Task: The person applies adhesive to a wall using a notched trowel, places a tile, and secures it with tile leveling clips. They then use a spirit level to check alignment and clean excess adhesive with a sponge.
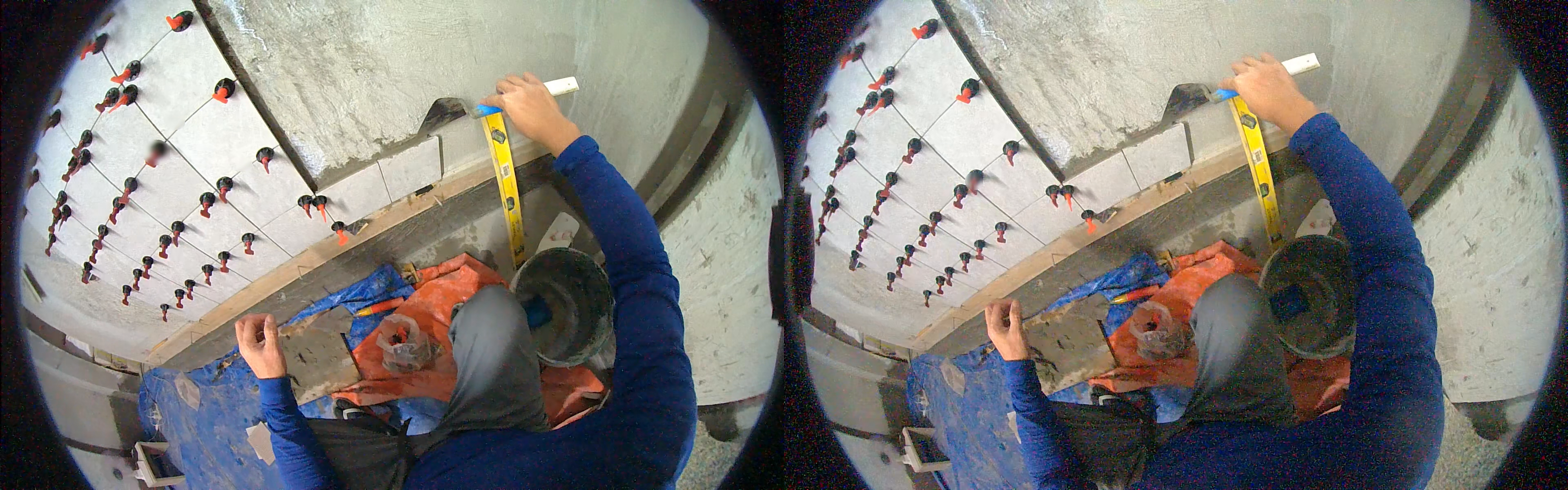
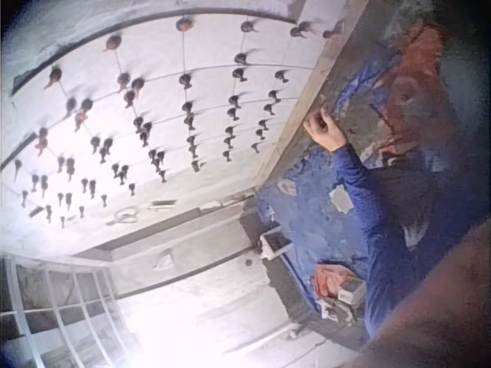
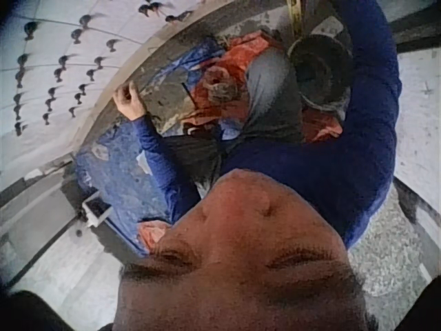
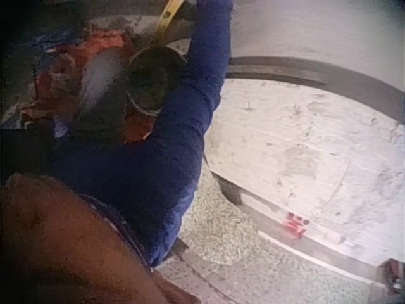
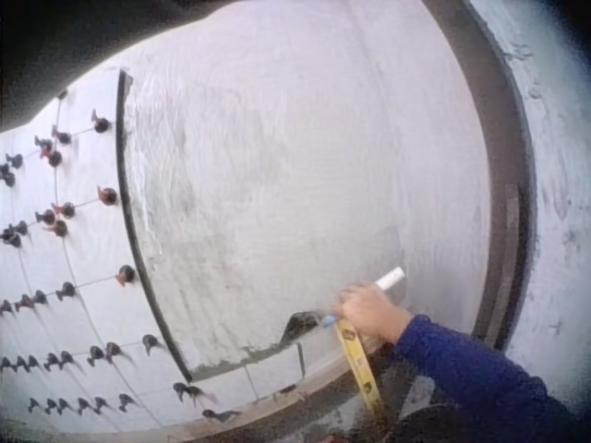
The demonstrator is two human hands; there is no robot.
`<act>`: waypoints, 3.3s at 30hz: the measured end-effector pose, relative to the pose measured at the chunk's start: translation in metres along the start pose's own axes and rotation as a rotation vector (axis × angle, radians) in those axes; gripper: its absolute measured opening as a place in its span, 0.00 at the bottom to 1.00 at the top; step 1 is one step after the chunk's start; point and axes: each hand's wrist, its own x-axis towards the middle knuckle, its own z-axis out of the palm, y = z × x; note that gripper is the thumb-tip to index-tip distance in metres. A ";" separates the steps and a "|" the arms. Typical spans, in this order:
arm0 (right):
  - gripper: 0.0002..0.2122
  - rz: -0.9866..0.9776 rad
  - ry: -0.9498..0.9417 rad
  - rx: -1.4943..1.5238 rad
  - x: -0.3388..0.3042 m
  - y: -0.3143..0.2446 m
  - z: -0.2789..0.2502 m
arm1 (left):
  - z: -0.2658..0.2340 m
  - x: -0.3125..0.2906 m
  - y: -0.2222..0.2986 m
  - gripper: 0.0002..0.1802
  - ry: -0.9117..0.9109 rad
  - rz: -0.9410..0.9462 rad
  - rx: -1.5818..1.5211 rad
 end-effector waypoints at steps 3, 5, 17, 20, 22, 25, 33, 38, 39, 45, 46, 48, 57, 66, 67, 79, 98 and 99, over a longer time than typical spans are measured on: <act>0.16 -0.035 -0.044 0.001 -0.002 0.000 0.002 | 0.000 0.000 0.001 0.11 0.002 0.005 0.019; 0.14 0.017 -0.009 0.060 -0.005 0.005 0.002 | 0.001 0.000 0.002 0.11 0.005 0.008 0.008; 0.14 0.080 0.048 0.214 -0.016 0.001 0.023 | 0.000 -0.001 -0.002 0.09 0.008 0.031 0.047; 0.15 0.085 0.057 0.222 -0.019 0.002 0.027 | -0.001 -0.002 -0.001 0.09 0.013 0.052 0.067; 0.15 0.097 0.024 0.224 -0.021 0.003 0.028 | -0.001 0.000 0.000 0.09 0.007 0.073 0.073; 0.15 0.124 0.027 0.245 -0.026 0.002 0.031 | -0.001 0.000 0.001 0.09 0.017 0.038 0.026; 0.16 0.157 -0.005 0.248 -0.030 -0.006 0.028 | -0.001 0.001 0.000 0.08 0.014 0.054 0.055; 0.17 0.135 0.085 0.316 -0.020 -0.020 0.023 | -0.001 0.000 0.003 0.08 0.004 0.046 0.064; 0.17 0.092 0.159 0.327 -0.016 -0.022 0.024 | 0.001 0.000 0.004 0.08 0.006 0.032 0.052; 0.17 0.022 -0.009 0.385 0.004 -0.042 0.041 | 0.001 0.003 0.009 0.07 0.014 0.046 0.017; 0.17 0.022 0.051 0.391 0.004 -0.043 0.042 | -0.001 0.002 0.009 0.07 0.005 0.036 0.029; 0.17 0.048 0.114 0.409 0.003 -0.043 0.042 | -0.005 0.001 0.009 0.07 0.002 0.008 0.022; 0.17 0.154 0.169 0.343 -0.020 -0.050 0.035 | -0.013 0.000 0.009 0.09 0.013 -0.003 0.021; 0.19 0.602 0.404 1.164 -0.040 -0.147 0.015 | -0.006 0.001 0.002 0.08 0.001 -0.002 -0.067; 0.19 0.670 0.406 1.288 -0.041 -0.163 0.013 | -0.005 0.000 0.001 0.08 -0.008 0.010 -0.056; 0.22 0.451 0.359 1.783 -0.065 -0.328 -0.112 | 0.017 -0.040 0.022 0.24 -0.396 -0.213 -0.423; 0.28 -0.029 -0.254 1.413 -0.105 -0.365 -0.089 | 0.136 -0.268 -0.191 0.25 0.038 -1.577 -0.783; 0.27 -0.053 -0.280 1.408 -0.108 -0.366 -0.090 | 0.132 -0.276 -0.210 0.25 0.002 -1.602 -0.672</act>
